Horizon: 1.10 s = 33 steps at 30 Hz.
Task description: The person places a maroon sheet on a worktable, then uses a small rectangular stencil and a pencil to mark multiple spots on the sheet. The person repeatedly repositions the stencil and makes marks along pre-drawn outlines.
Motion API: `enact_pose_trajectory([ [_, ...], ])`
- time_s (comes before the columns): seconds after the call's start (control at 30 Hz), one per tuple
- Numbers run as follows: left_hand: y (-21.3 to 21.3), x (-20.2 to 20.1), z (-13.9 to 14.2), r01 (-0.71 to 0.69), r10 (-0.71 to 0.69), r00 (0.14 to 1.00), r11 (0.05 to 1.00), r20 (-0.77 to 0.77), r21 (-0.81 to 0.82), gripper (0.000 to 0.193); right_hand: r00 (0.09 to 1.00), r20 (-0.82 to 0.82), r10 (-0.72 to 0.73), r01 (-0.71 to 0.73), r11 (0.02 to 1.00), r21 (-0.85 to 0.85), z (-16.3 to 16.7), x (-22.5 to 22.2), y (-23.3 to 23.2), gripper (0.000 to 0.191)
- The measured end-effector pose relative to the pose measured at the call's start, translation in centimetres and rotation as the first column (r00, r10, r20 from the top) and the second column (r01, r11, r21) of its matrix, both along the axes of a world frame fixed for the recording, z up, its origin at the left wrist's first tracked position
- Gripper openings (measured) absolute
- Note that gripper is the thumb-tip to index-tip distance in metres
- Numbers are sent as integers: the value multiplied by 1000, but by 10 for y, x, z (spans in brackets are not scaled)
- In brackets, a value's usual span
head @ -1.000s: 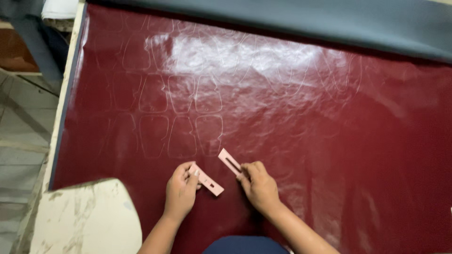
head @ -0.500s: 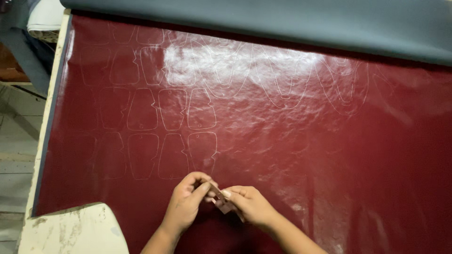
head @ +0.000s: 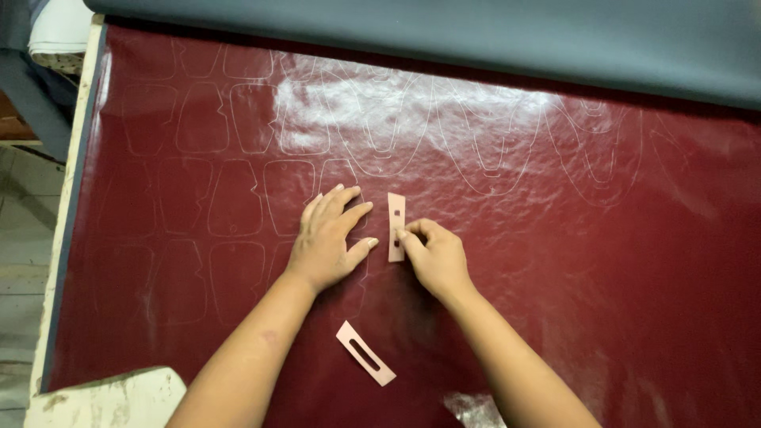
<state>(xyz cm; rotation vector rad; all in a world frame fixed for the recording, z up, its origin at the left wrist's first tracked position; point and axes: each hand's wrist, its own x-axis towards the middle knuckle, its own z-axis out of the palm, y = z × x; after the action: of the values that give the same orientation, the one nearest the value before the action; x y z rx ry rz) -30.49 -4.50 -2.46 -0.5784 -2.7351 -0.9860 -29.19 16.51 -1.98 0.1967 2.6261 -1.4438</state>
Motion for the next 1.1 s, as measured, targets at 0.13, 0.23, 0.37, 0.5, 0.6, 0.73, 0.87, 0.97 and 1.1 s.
enact_pose_trajectory([
  [0.13,1,-5,-3,-20,21,999,999,27,-39,57,999,-7,-35,35,988,148,-4,-20,-14,26],
  [0.23,0,-10,-7,-3,5,1000,995,13,-96,53,984,-172,40,4,968,251,-5,-18,-19,28],
  [0.37,-4,-16,-11,4,1,999,995,51,-98,53,970,-173,173,-76,885,459,-3,-10,-19,33],
  [0.5,-6,-18,-14,3,-1,1000,996,18,-87,53,938,-234,255,-117,871,478,-2,-11,-19,34],
  [0.6,-9,-17,-17,-5,6,1000,998,23,-60,53,930,-252,268,-109,856,506,-4,-10,-22,34],
  [0.73,-13,-19,-21,-30,31,999,999,34,-19,56,922,-272,274,-98,847,522,-4,-15,-28,34],
  [0.87,-17,-19,-22,-37,38,999,999,6,-37,51,929,-259,263,-90,843,530,-2,-17,-33,33],
  [0.97,-16,-22,-18,-6,7,1000,996,6,-85,52,924,-268,272,-91,839,537,0,-18,-34,34],
  [1.1,-14,-26,-12,0,6,998,994,64,-105,53,920,-232,317,-158,840,519,5,-21,-30,40],
])
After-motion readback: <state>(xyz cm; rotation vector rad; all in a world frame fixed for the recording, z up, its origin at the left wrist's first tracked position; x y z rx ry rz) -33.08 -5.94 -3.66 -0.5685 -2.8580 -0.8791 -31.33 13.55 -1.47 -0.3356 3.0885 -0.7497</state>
